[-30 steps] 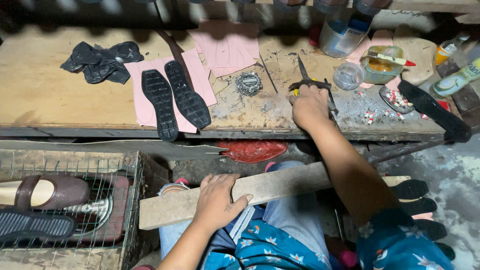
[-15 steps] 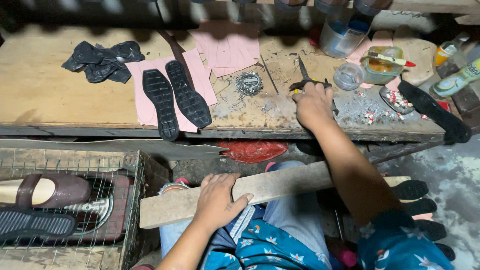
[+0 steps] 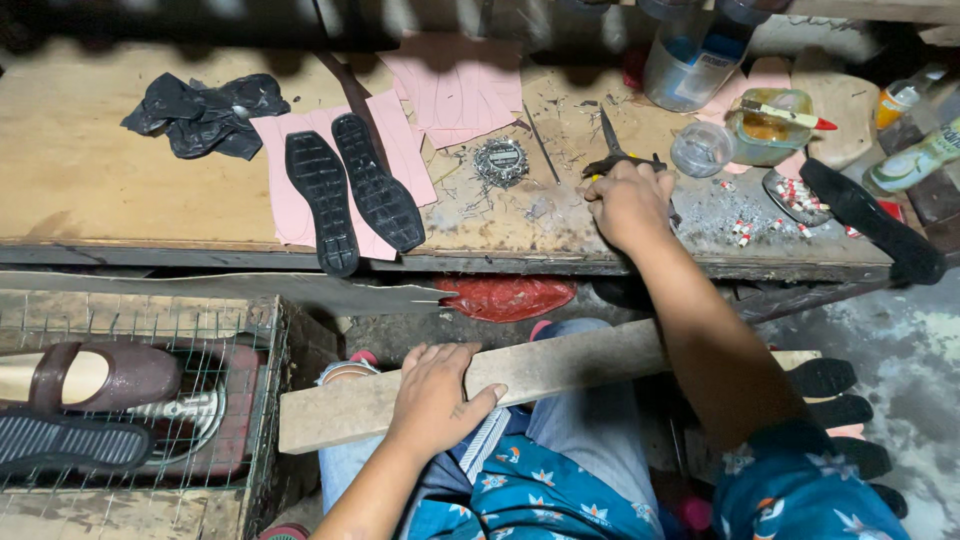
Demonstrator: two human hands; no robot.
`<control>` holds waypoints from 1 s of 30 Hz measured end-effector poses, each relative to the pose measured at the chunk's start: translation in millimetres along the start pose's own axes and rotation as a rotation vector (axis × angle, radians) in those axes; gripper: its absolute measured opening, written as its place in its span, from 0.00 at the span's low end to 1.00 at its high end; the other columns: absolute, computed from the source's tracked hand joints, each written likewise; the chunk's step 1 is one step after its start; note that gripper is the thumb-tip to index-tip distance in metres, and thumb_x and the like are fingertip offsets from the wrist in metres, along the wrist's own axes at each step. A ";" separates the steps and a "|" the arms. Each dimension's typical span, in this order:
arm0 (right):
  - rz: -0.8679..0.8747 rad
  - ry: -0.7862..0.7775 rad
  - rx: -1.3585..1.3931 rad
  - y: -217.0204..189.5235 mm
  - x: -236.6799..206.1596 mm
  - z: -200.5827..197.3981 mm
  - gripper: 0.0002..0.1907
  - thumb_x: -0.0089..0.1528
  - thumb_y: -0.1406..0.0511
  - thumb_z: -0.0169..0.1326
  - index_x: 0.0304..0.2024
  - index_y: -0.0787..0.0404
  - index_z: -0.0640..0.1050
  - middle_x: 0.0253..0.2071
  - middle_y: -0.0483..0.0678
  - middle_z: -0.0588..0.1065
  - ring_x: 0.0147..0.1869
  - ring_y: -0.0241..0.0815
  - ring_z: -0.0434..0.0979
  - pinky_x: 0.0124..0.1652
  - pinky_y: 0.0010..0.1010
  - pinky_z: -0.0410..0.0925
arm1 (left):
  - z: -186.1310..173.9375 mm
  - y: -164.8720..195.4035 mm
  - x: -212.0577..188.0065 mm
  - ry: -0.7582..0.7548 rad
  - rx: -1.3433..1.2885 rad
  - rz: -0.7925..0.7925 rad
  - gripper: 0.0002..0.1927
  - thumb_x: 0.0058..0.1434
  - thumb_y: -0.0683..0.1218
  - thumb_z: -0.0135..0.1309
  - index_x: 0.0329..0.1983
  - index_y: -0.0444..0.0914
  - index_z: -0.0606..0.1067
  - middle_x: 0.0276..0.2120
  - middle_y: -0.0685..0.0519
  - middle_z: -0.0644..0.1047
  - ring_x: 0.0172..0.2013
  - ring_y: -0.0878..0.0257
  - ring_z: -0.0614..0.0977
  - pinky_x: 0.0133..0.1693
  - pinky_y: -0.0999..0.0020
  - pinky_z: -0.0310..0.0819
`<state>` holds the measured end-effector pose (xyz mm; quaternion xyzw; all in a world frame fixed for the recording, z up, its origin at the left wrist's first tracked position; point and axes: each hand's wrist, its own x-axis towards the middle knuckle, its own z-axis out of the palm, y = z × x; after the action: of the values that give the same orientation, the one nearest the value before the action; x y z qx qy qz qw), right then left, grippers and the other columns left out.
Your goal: The person sits on the floor and repeatedly hammers nails into a rectangular wooden block placed on their lap. They pick up nails from the workbench, position them on the block, and strike them with a hammer. The person also handles shoe soles and a shoe last at the start, placing them on a wire rack.
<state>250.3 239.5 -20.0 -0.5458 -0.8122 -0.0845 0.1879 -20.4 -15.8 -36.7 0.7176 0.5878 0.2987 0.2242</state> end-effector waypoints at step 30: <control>-0.171 -0.033 -0.191 -26.4 0.6 5.3 0.10 0.58 0.62 0.57 0.35 0.63 0.78 0.35 0.55 0.78 0.44 0.54 0.77 0.51 0.48 0.61 | -1.9 -0.1 -4.6 0.022 -0.028 -0.007 0.31 0.54 0.60 0.60 0.53 0.34 0.76 0.46 0.40 0.80 0.53 0.44 0.77 0.62 0.44 0.56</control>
<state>224.7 231.5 -22.8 -0.4913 -0.8470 -0.1683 0.1137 -22.4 -20.3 -36.1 0.7091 0.5885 0.3139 0.2286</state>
